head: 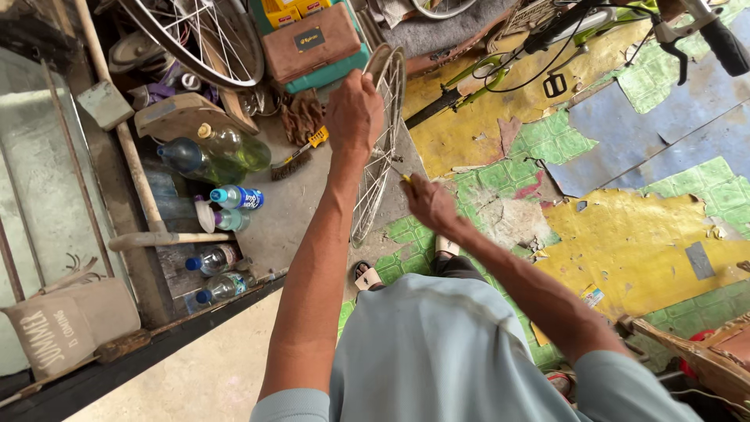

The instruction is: The person uses a yellow spoke wrench to tighten the nipples on a bicycle wheel rim. They rotate the wheel and adjust multiple spokes in sequence while holding the rim steady with the other hand.

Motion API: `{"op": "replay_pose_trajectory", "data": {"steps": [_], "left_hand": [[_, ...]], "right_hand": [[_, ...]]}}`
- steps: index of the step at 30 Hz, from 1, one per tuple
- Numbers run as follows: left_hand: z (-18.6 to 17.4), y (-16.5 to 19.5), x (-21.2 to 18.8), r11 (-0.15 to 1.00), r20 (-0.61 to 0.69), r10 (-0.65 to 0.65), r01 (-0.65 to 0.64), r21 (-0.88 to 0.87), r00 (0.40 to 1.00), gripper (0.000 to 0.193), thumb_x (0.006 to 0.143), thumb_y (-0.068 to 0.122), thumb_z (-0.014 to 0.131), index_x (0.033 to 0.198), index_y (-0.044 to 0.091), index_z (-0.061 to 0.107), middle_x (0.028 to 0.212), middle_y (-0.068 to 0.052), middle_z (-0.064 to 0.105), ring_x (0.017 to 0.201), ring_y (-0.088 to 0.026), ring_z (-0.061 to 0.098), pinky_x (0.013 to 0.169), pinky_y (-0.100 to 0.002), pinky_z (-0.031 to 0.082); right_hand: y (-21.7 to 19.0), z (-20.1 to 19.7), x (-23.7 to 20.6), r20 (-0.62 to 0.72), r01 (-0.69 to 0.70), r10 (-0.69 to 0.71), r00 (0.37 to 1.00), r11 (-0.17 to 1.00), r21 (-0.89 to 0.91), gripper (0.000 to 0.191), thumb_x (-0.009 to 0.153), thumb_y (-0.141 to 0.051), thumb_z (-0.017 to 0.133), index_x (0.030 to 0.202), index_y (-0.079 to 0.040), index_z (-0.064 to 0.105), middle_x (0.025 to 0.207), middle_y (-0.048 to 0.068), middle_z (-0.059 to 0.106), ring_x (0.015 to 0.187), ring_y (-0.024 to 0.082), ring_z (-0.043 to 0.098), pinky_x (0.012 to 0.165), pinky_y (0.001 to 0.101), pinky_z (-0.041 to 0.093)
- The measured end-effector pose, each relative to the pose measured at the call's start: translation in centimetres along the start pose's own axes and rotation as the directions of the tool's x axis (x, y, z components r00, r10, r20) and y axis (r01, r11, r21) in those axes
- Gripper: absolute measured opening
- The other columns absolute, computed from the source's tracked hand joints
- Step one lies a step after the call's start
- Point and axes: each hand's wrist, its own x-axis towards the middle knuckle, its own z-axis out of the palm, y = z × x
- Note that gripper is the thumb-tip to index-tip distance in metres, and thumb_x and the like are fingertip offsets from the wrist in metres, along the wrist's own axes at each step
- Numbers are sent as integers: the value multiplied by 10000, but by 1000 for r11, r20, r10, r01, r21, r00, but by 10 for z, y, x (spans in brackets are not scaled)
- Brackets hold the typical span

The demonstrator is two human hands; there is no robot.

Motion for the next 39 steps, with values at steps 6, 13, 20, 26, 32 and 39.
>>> {"op": "replay_pose_trajectory", "data": {"steps": [6,13,20,26,32,39], "left_hand": [[-13,8,-1,999,62,31,-30,-13,998,279,1019,321,490,967,124,680,932,-186,758,922,-405,724,820,-513,555],[-31,23,4,998,69,53,-51,-26,996,266,995,326,512,975,128,688,896,-187,757,913,-440,696,796,-549,525],[-32,23,4,993,8,120,-120,-19,993,269,1017,309,507,945,117,681,878,-191,759,868,-440,716,783,-536,542],[-33,27,4,995,123,30,-19,-94,992,289,1036,324,452,971,125,651,836,-185,750,799,-411,752,747,-518,576],[-32,33,5,995,2,88,-88,-55,996,284,1016,321,501,934,112,675,858,-215,743,866,-469,697,761,-563,536],[-29,32,11,997,-21,33,-35,-67,999,266,1015,301,513,920,110,672,867,-203,744,868,-431,707,784,-541,532]], "right_hand": [[-12,-80,25,-4,416,-500,866,725,-549,370,1026,-478,574,914,-126,596,605,4,539,437,159,446,372,374,360],[-31,-125,65,218,582,-620,754,475,-661,369,1015,-483,598,1003,-115,610,753,82,609,612,249,617,519,412,475],[-29,-136,80,223,639,-720,657,375,-672,349,934,-440,654,1065,-119,614,823,52,599,728,242,630,599,396,472],[-28,-132,82,264,586,-647,715,349,-731,361,937,-448,653,1009,-101,586,823,57,575,723,216,595,606,379,466],[-25,-136,90,288,552,-552,783,403,-730,344,1016,-444,614,977,-106,570,713,57,585,600,217,577,508,394,438],[-30,-119,46,263,323,-242,934,888,-329,345,1065,-399,509,992,-62,493,794,47,630,463,304,555,427,470,436]]}}
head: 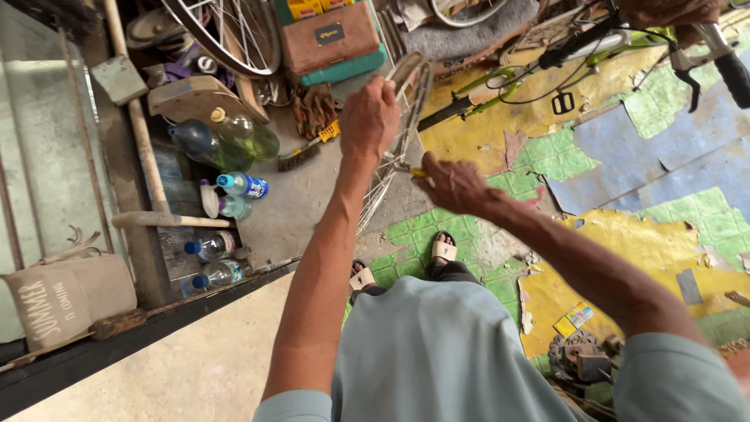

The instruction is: The person uses a yellow spoke wrench to tighten the nipples on a bicycle wheel rim. They rotate the wheel and adjust multiple spokes in sequence while holding the rim steady with the other hand.

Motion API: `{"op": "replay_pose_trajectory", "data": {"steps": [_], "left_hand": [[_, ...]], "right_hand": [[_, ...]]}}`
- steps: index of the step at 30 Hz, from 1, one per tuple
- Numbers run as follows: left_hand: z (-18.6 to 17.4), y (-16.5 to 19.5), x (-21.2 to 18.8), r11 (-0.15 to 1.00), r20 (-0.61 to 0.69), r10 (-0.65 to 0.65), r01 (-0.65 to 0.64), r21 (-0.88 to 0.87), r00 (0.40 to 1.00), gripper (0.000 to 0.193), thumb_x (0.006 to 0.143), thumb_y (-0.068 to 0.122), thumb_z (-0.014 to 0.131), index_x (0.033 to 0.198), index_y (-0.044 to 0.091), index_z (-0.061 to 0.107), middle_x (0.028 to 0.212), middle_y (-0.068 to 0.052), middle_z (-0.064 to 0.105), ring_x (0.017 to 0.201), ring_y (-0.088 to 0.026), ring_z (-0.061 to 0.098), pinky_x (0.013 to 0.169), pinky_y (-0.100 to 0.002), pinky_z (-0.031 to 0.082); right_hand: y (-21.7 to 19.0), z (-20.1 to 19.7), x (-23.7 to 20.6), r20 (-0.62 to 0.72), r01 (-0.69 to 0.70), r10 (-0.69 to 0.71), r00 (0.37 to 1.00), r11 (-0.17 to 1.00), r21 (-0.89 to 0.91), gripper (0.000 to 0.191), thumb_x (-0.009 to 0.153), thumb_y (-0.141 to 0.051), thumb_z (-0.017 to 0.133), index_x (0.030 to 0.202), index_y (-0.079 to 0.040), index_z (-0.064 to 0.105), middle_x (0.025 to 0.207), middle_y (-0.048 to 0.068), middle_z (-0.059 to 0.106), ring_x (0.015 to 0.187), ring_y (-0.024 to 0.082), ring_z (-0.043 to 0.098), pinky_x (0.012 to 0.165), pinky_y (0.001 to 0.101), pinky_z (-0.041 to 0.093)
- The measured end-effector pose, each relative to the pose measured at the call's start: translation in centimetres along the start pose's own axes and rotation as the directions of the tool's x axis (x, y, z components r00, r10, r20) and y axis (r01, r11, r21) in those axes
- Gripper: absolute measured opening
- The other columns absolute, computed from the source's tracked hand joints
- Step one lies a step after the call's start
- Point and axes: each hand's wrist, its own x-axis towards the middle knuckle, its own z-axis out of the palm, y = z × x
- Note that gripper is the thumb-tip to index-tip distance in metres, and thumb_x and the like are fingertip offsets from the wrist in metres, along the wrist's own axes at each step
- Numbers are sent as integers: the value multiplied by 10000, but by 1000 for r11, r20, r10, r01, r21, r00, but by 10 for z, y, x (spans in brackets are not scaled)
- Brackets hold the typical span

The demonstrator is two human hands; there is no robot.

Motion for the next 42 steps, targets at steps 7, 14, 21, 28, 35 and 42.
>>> {"op": "replay_pose_trajectory", "data": {"steps": [7,14,21,28,35,42], "left_hand": [[27,-7,6,997,-191,75,-71,29,979,239,992,297,540,904,124,680,875,-190,741,855,-420,710,778,-516,541],[39,-19,11,993,-148,83,-69,98,986,246,986,307,559,874,117,668,861,-157,761,828,-439,687,782,-515,528],[28,-14,3,996,8,-45,44,72,999,294,1033,335,485,916,129,660,886,-143,761,849,-402,705,787,-507,534],[17,-6,-7,987,-84,-39,52,151,996,291,990,371,506,951,145,686,930,-194,752,950,-440,683,841,-547,531],[-3,-18,-5,993,-65,-78,83,80,995,306,1026,364,493,966,143,696,947,-210,744,951,-446,688,857,-549,530],[-5,-33,-3,999,-70,-19,21,28,997,299,1007,340,498,950,129,702,943,-202,744,939,-458,680,845,-549,522]], "right_hand": [[4,75,1,-366,50,18,931,983,177,216,1099,-266,490,980,-86,477,712,155,599,486,310,491,412,453,366],[-1,99,-4,-297,47,-8,955,991,124,255,1111,-248,462,947,-53,480,532,72,472,399,191,328,359,409,267],[-21,52,3,115,-128,122,986,991,47,173,998,-65,369,1072,-17,518,572,88,508,381,136,365,295,339,290],[-45,27,11,164,-30,53,985,990,-138,223,952,4,363,1013,14,577,626,116,546,428,138,404,329,321,315],[-23,68,4,-38,36,-32,999,994,104,194,1063,-128,424,1077,-4,572,539,61,527,355,162,423,289,353,296],[-10,128,16,-362,108,18,932,940,324,202,1142,-177,400,999,-60,483,555,48,482,373,151,376,303,339,275]]}}
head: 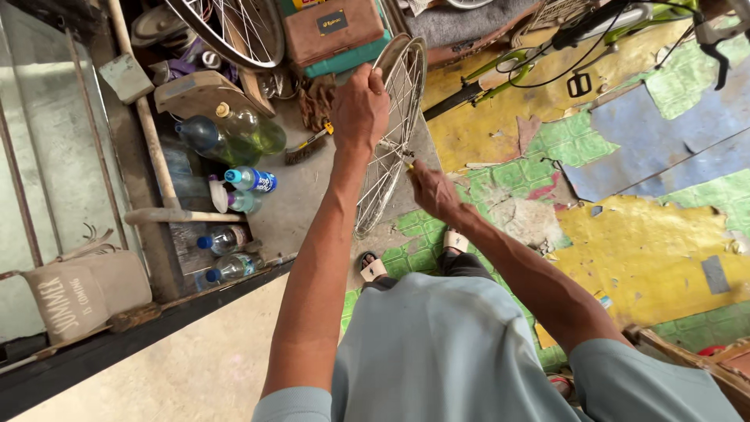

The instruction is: The person uses a yellow spoke wrench to tighten the nipples on a bicycle wheel rim. They rotate the wheel and adjust multiple spokes in sequence while holding the rim steady with the other hand.

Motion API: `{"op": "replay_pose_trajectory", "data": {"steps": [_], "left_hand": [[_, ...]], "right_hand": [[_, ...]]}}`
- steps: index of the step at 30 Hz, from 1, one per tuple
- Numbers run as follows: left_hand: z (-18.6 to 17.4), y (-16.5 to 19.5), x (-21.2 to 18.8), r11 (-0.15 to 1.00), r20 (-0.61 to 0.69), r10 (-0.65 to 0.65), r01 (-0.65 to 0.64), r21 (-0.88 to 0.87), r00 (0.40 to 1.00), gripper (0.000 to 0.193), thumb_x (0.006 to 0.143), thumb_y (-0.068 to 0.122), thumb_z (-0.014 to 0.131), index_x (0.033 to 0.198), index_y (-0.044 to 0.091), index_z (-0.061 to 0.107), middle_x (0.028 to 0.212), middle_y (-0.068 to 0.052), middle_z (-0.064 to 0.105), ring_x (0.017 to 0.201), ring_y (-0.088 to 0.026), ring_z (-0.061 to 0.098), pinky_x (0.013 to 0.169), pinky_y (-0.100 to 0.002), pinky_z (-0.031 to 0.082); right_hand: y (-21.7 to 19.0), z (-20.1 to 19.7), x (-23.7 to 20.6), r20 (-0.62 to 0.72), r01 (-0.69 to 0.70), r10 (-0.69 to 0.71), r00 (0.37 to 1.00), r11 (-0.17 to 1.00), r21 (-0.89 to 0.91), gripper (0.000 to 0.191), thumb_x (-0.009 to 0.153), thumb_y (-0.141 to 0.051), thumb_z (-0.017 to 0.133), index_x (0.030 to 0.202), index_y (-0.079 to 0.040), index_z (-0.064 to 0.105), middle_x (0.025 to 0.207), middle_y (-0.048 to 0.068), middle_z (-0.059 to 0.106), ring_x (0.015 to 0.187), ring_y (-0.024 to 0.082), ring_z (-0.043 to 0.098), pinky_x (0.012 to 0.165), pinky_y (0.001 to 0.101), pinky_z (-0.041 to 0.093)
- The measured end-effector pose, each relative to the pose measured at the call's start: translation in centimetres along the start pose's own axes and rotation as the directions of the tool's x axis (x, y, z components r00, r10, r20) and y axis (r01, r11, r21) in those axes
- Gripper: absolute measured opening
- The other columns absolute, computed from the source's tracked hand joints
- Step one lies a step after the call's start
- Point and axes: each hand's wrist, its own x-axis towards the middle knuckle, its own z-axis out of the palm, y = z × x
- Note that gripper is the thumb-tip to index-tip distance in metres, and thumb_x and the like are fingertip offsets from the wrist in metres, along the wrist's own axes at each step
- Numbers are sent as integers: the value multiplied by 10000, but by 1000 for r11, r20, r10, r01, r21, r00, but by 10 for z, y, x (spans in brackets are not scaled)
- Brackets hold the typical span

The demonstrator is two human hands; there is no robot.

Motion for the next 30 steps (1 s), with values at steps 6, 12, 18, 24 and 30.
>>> {"op": "replay_pose_trajectory", "data": {"steps": [6,12,18,24,30], "left_hand": [[1,-14,2,994,-76,103,-101,36,992,291,994,313,529,913,104,714,870,-213,734,876,-486,660,785,-567,499],[-4,-15,1,999,36,40,-39,-12,999,323,1020,320,504,933,81,705,874,-225,720,871,-458,677,777,-546,508],[-8,-15,2,996,-16,89,-89,11,996,325,1020,308,523,923,64,715,908,-226,726,898,-458,668,789,-550,500],[-11,-14,-5,999,-26,34,-35,-32,999,313,1005,325,514,970,95,724,948,-209,732,917,-453,670,806,-539,503],[-16,-7,-6,1000,-8,-19,19,8,1000,313,986,341,527,969,112,740,938,-215,735,926,-473,656,801,-547,497]], "right_hand": [[-2,10,-4,46,-165,160,986,975,148,169,1109,-206,397,989,-120,479,625,36,507,407,136,378,322,334,326],[-1,16,-5,-15,201,-201,979,975,89,225,1136,-208,449,955,-78,484,666,61,533,452,152,370,374,321,348],[-20,25,-14,-176,173,-143,974,971,167,260,1108,-264,501,941,-64,504,621,54,526,458,145,434,423,346,364],[-2,2,-5,13,91,-90,996,993,-82,240,1102,-239,510,948,-55,527,534,51,476,392,167,369,347,366,310],[-1,6,0,-7,18,-19,1000,995,-96,295,1136,-254,432,917,-80,525,544,18,457,396,136,338,334,347,292]]}}
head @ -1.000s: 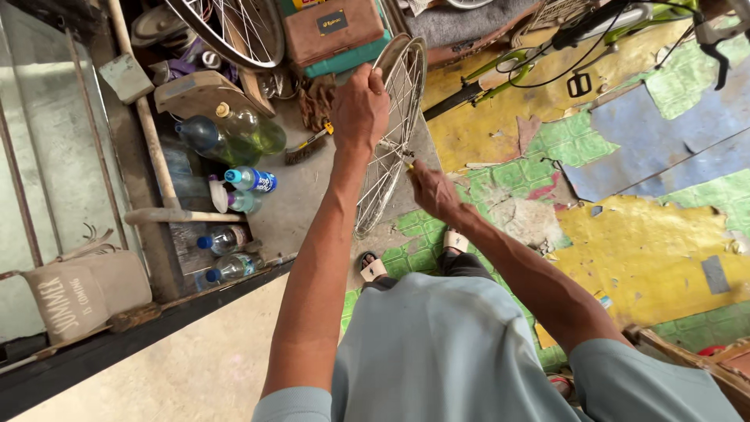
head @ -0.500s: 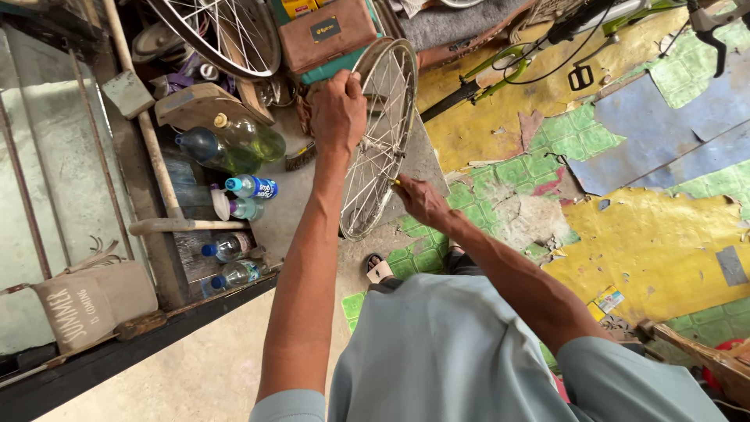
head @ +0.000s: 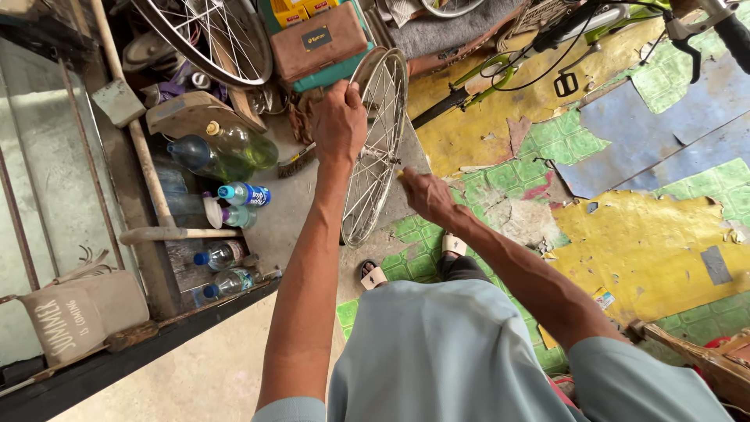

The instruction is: The person uses a yellow spoke wrench to tighten the nipples on a bicycle wheel rim. They rotate the wheel and adjust multiple spokes in sequence while holding the rim steady with the other hand.

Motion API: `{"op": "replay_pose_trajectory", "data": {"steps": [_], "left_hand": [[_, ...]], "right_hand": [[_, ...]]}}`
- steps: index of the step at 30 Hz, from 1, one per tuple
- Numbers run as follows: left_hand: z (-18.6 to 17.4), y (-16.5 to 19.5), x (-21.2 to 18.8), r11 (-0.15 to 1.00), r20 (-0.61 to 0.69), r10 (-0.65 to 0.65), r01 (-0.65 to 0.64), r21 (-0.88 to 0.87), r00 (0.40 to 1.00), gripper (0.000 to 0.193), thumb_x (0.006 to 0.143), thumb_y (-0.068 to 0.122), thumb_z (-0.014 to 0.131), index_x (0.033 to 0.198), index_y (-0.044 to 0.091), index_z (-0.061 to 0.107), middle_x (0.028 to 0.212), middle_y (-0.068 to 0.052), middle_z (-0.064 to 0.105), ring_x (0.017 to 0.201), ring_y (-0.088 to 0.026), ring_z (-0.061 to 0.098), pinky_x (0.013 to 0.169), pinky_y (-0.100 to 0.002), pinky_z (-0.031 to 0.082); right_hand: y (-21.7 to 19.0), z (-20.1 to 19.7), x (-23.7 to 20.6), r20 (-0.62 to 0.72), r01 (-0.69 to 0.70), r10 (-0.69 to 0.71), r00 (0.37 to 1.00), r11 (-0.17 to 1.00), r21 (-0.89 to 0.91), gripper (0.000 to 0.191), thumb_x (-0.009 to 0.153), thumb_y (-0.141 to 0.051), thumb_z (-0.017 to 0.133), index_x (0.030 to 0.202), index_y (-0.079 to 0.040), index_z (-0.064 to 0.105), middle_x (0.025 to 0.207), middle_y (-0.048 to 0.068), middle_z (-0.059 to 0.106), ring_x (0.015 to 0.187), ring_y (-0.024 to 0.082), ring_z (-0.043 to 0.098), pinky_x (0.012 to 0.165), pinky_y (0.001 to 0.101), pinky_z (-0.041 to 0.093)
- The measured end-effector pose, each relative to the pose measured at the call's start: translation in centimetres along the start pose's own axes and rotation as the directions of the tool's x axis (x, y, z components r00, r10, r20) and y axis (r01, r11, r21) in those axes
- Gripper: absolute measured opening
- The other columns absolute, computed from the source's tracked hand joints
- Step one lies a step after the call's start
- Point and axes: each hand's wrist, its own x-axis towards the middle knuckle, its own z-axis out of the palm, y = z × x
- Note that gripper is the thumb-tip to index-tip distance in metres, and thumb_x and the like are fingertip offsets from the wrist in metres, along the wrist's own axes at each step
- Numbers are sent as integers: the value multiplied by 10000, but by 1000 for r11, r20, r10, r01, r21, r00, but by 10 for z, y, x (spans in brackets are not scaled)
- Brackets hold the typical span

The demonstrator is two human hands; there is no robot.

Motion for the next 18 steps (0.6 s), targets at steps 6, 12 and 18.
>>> {"op": "replay_pose_trajectory", "data": {"steps": [6,12,18], "left_hand": [[0,6,-2,1000,74,-20,19,3,997,337,1018,352,483,987,116,722,947,-197,747,926,-446,686,842,-548,504],[18,18,-12,998,21,5,-6,65,1000,326,1008,343,493,962,107,712,951,-204,747,923,-471,669,854,-548,510],[11,10,-7,999,2,-7,7,46,1000,328,1017,346,492,936,104,698,976,-202,741,948,-464,678,858,-544,520]], "right_hand": [[-18,-10,0,165,98,-81,983,991,-96,310,1123,-249,398,932,-63,557,529,24,445,379,152,317,326,371,282],[-33,-42,20,390,-106,185,902,971,-215,288,1009,-102,366,1099,-48,634,538,44,508,350,110,351,272,303,349],[-29,-37,16,279,-39,113,954,966,-257,307,1125,-212,386,949,-42,571,580,69,524,378,117,313,303,312,260]]}}
